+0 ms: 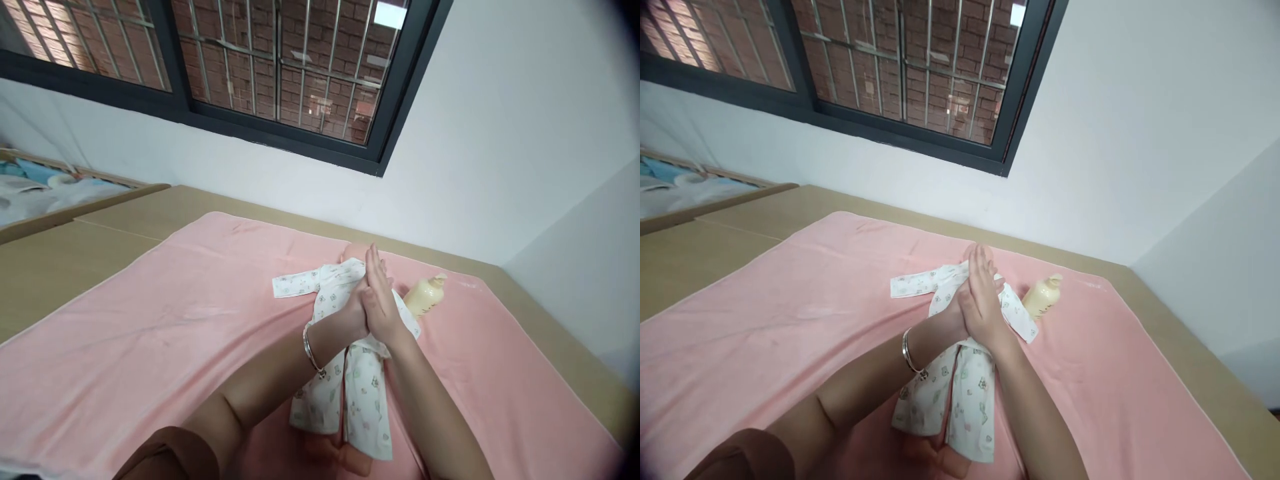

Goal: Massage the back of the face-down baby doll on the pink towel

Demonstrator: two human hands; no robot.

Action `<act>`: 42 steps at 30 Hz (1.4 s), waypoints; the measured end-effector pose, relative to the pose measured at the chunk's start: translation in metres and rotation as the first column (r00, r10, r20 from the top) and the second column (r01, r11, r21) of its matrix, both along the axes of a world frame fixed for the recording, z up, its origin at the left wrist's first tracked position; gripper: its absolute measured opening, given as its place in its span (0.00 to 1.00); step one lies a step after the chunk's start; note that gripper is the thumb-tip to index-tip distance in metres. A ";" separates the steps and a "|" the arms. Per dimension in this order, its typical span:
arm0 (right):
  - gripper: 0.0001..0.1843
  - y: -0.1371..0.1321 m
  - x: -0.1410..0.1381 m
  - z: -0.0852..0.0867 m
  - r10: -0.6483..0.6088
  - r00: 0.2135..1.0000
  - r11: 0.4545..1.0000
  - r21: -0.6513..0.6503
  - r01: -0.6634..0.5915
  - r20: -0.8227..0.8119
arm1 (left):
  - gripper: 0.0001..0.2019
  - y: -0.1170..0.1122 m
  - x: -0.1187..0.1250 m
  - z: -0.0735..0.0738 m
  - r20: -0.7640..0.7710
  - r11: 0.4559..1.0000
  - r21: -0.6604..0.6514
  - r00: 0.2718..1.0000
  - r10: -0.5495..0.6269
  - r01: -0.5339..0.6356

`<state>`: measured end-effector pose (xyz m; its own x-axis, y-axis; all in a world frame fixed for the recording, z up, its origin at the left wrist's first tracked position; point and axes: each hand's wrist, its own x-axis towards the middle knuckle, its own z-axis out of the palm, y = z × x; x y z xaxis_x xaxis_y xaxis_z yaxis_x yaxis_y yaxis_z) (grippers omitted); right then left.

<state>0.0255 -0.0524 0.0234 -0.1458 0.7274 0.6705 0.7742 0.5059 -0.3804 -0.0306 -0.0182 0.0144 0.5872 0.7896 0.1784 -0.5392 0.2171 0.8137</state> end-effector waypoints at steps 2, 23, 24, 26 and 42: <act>0.35 0.012 0.008 -0.007 -0.037 0.999 0.999 0.032 0.038 -0.015 | 0.26 0.002 0.000 0.002 0.068 0.995 -0.094 0.997 -0.033 0.040; 0.23 0.054 0.027 -0.049 -0.304 0.945 0.931 -0.246 0.268 -0.119 | 0.18 0.104 -0.021 -0.052 -0.341 0.756 0.549 0.730 0.593 -0.357; 0.24 0.059 0.030 -0.056 -0.289 0.956 0.933 -0.239 0.268 -0.058 | 0.18 0.104 -0.020 -0.058 -0.359 0.748 0.580 0.723 0.590 -0.322; 0.23 0.066 0.037 -0.068 -0.232 0.972 0.947 -0.222 0.233 0.030 | 0.19 0.104 -0.017 -0.067 -0.377 0.727 0.626 0.706 0.599 -0.282; 0.20 0.059 0.032 -0.076 -0.490 0.859 0.830 -0.221 0.512 0.148 | 0.17 0.104 -0.011 -0.088 -0.345 0.536 0.807 0.538 0.769 -0.248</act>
